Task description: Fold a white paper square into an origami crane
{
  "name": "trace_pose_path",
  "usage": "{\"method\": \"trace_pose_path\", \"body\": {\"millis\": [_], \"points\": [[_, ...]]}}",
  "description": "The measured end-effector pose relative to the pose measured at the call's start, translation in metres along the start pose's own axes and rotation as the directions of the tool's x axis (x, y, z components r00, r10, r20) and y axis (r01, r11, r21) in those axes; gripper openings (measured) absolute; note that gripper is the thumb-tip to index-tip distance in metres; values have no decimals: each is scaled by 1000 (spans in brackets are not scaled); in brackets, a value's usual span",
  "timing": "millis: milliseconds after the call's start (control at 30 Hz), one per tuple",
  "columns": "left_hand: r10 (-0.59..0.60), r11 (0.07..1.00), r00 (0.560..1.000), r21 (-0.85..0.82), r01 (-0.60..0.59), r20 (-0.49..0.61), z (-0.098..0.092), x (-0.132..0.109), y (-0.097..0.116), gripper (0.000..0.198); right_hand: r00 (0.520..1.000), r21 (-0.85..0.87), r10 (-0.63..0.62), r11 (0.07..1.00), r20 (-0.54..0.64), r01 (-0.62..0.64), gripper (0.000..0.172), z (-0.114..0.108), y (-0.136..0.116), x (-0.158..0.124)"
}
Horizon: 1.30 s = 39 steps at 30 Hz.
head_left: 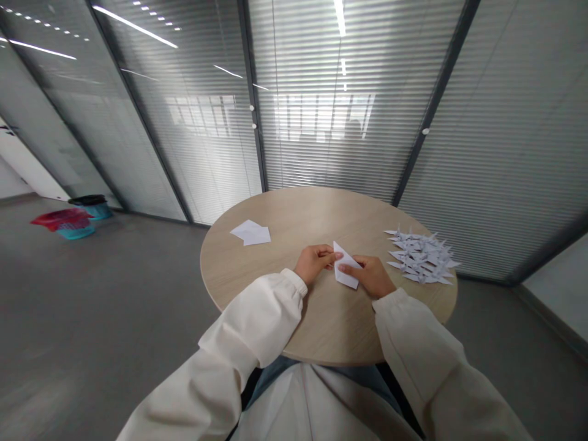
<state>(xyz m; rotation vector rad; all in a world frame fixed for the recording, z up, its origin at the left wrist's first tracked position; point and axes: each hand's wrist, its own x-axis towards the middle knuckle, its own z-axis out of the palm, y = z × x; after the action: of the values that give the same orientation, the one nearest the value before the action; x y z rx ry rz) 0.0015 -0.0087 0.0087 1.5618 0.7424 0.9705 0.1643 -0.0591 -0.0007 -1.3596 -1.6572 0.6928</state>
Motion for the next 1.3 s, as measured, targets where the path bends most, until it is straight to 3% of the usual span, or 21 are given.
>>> {"method": "trace_pose_path", "body": {"millis": [267, 533, 767, 1133, 1300], "points": [[108, 964, 993, 251, -92, -52, -2, -4, 0, 36, 998, 45, 4, 999, 65, -7, 33, 2, 0, 0], [131, 931, 987, 353, -91, -92, -6, 0, -3, 37, 998, -9, -2, 1000, 70, 2, 35, 0, -1, 1], [153, 900, 988, 411, -147, 19, -5, -3, -2, 40, 1000, 15, 16, 1000, -13, -16, 34, -1, -4, 2], [330, 700, 938, 639, -319, 107, -5, -7, 10, 34, 997, 77, -4, 997, 75, -2, 37, 0, 0, 2], [269, 751, 960, 606, -262, 82, -3, -7, 10, 35, 999, 76, -4, 997, 39, 1, 37, -1, -2, 2]]}}
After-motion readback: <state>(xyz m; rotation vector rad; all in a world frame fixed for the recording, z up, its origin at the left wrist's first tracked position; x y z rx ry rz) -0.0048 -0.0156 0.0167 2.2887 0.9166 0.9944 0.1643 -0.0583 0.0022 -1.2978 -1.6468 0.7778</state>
